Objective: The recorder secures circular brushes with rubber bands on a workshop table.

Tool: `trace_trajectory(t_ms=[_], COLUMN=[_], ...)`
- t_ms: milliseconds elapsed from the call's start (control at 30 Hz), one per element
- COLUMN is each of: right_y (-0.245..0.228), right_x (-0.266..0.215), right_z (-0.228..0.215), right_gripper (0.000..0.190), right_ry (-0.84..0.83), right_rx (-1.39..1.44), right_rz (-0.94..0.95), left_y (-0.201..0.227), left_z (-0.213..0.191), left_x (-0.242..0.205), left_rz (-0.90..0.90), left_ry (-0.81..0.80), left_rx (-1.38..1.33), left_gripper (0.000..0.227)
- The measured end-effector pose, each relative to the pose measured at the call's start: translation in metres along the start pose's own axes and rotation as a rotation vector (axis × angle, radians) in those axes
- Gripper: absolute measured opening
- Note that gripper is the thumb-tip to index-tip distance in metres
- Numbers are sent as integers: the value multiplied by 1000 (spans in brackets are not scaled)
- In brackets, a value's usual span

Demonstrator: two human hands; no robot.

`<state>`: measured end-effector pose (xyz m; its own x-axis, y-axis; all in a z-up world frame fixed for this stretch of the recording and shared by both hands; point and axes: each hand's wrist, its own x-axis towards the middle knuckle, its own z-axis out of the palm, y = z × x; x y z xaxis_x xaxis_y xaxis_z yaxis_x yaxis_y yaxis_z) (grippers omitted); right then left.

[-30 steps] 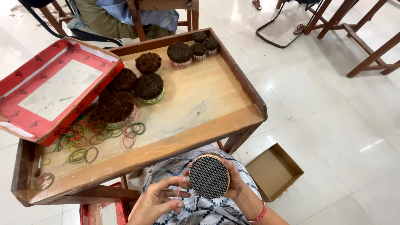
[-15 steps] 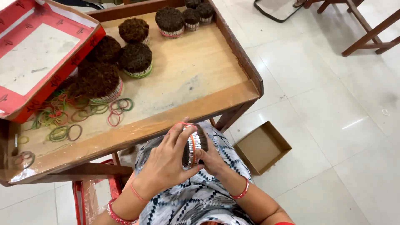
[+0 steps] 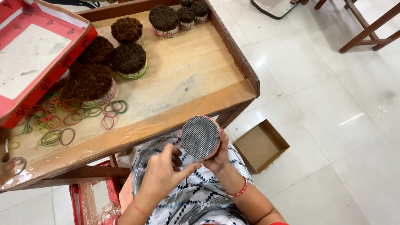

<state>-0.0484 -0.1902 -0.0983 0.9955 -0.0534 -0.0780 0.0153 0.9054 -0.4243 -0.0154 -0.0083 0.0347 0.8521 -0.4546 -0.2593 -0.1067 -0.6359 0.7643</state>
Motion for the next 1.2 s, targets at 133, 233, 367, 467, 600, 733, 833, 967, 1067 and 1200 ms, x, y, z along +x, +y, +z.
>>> trace_trajectory(t_ms=[133, 233, 367, 467, 600, 733, 833, 967, 1067, 1200], right_y=[-2, 1, -5, -13, -48, -71, -56, -20, -2, 9], right_x=[5, 2, -1, 3, 28, 35, 27, 11, 0, -5], right_z=[9, 18, 51, 67, 59, 53, 65, 92, 94, 92], right_gripper=[77, 74, 79, 81, 81, 80, 91, 90, 94, 108], right_ry=[145, 206, 49, -84, -97, -64, -183, -274, -417, -422], right_rx=[159, 32, 91, 117, 149, 217, 255, 514, 579, 265], right_rz=[-72, -133, -111, -77, -198, -375, -272, -135, 18, -76], left_y=[-21, -8, 1, 4, -23, -89, -126, -117, -92, -51], left_z=[29, 23, 11, 4, -12, -26, -13, 1, 8, 13], left_x=[-4, -6, -6, -9, -28, -45, -41, -28, 2, 24], left_rz=[236, 861, 938, 956, 932, 826, 834, 787, 725, 628], left_ry=[-29, 210, 168, 170, 32, 95, 131, 65, 213, 326], left_rx=[-4, 53, 33, 37, -51, -191, -716, -1841, -1929, -1570], left_gripper=[39, 24, 22, 24, 17, 16, 25, 38, 19, 65])
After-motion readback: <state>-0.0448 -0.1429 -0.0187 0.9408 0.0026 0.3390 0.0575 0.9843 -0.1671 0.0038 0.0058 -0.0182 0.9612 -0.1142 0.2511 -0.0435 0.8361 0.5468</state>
